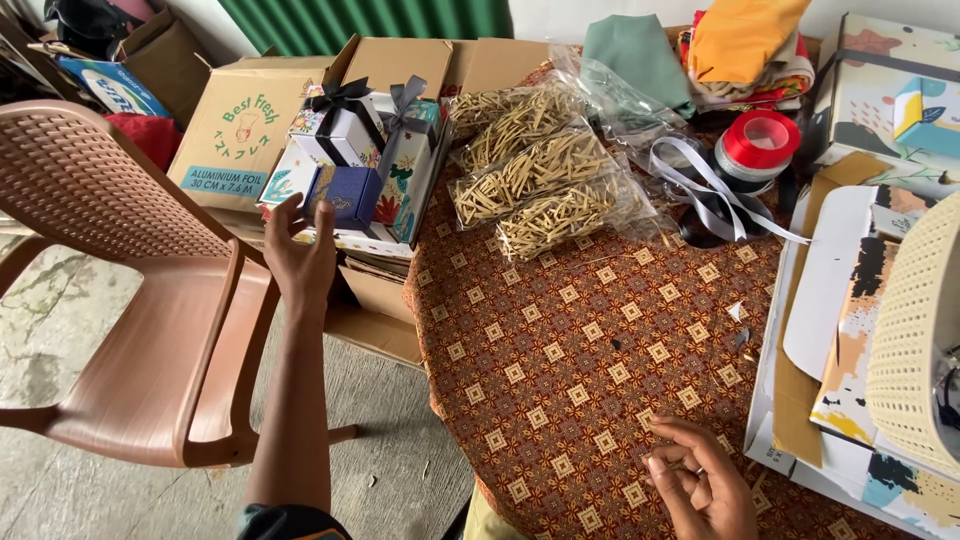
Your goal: Assembling a cardboard gift box and filling it with shredded paper
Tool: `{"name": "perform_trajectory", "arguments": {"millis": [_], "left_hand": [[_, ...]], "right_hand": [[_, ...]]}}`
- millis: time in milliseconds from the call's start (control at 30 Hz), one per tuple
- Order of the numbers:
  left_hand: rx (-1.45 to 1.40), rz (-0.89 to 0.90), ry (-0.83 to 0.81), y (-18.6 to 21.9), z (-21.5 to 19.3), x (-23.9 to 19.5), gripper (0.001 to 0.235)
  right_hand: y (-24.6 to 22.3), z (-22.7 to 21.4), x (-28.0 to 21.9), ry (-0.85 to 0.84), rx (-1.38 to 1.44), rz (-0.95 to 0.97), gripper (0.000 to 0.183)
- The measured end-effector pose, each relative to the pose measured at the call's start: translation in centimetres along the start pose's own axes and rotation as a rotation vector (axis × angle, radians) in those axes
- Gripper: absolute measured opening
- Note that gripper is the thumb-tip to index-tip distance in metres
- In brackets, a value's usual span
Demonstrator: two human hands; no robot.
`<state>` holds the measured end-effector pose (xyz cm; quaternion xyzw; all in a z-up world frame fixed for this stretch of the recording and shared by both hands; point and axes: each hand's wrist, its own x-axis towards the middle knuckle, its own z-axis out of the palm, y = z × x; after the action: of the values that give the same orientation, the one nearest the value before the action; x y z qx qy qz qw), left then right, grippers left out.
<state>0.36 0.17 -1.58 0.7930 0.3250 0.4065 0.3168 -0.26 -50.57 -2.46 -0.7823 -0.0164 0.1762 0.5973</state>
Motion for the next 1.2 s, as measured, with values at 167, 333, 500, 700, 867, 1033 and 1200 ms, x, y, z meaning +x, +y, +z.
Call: {"name": "perform_trajectory", "arguments": {"millis": [167,333,500,700,867,1033,1200], "left_hand": [[0.132,0.065,-0.019,0.5,1.0,-0.6,0.078],[0.143,0.149,0.027,0.3,1.8,-0.3,0.069],[0.187,0.088,0.002,0.4,1.9,-0.1,0.068],[0.232,0.061,-0.037,1.2,2.0,0.1,0.072],[0.239,0.052,-0.032,1.0,2.3,0.4,0.072],[0.255,0.027,-0.035,1.1,2.6,0.4,0.07],[0.276,0.009,-0.04,1.1,2.7,0.4,0.072]], "right_hand": [[0.4,-0.1,0.2,-0.006,-0.021,-0.014,0.037],[1.1,-0.4,0.5,-0.025,-0.063,-0.043,0.037],[1.9,-0.6,0.6,-0.054,-0.13,-0.075,0.039],[1.6,-0.5,0.6,-0.046,-0.148,-0.061,0.039],[1.8,-0.3,0.6,-0.033,-0.168,-0.084,0.037],[2.1,-0.4,0.7,-0.045,-0.151,-0.13,0.038],[1.9,-0.3,0.6,-0.042,-0.15,-0.122,0.037]]}}
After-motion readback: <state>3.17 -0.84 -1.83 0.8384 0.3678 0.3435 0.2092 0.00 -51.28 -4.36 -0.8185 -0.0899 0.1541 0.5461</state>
